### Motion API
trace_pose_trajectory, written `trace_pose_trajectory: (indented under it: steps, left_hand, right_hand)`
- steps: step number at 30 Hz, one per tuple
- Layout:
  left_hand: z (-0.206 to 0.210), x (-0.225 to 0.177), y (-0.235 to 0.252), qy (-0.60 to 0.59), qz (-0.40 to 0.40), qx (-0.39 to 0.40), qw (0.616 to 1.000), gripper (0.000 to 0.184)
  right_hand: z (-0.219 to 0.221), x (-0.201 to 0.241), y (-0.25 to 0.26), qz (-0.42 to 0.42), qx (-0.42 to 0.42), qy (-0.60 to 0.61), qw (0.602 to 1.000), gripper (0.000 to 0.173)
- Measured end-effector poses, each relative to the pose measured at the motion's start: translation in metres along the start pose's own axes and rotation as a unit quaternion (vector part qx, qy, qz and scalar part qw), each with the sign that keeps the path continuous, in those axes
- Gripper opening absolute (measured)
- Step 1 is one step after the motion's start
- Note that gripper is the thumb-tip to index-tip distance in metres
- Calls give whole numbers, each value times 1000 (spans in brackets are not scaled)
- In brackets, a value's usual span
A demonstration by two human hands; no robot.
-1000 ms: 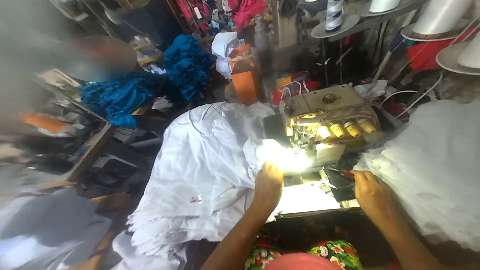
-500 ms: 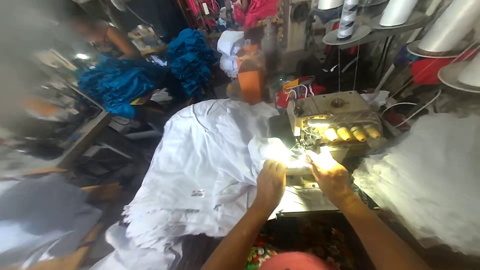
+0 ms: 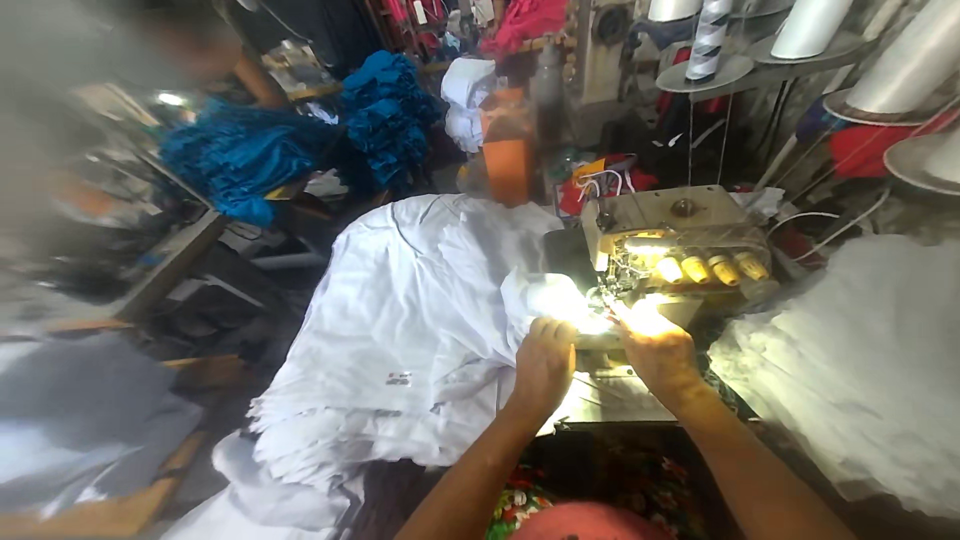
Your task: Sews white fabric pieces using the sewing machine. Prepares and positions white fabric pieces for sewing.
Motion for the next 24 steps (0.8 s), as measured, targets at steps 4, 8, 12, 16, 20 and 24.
trace_pose_trajectory:
  steps: [4, 8, 12, 16, 20, 24]
  left_hand:
    - [-3, 0, 1, 20, 20, 29, 999, 29]
    - [-14, 21, -4, -8, -94, 189, 977, 54]
    - [-32, 49, -16, -65, -199, 179, 961, 37]
    - [-18, 61, -34, -65, -233, 273, 931, 43]
    - [-18, 43, -23, -47, -112, 263, 957, 28]
    - [-73, 40, 23, -1, 8, 136, 991, 18]
  right_hand:
    - [-14, -19, -14, 11, 18, 42, 999, 21]
    - [-26, -73, -50, 67, 52, 104, 991, 31]
    - [-3, -117, -85, 63, 105, 8, 992, 30]
    - [13, -119, -95, 71, 104, -34, 991, 29]
    - [-1, -89, -73, 50, 39, 13, 998, 34]
    - [-8, -39, -59, -15, -5, 86, 996, 33]
Point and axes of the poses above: each hand's wrist, its own y-axis towards the middle knuckle, its own z-axis out of the palm, x = y × z, the point moved 8 cm from there along y, towards the middle knuckle, and after that the axes turned 2 degrees about -y, right-handed, at the moved point
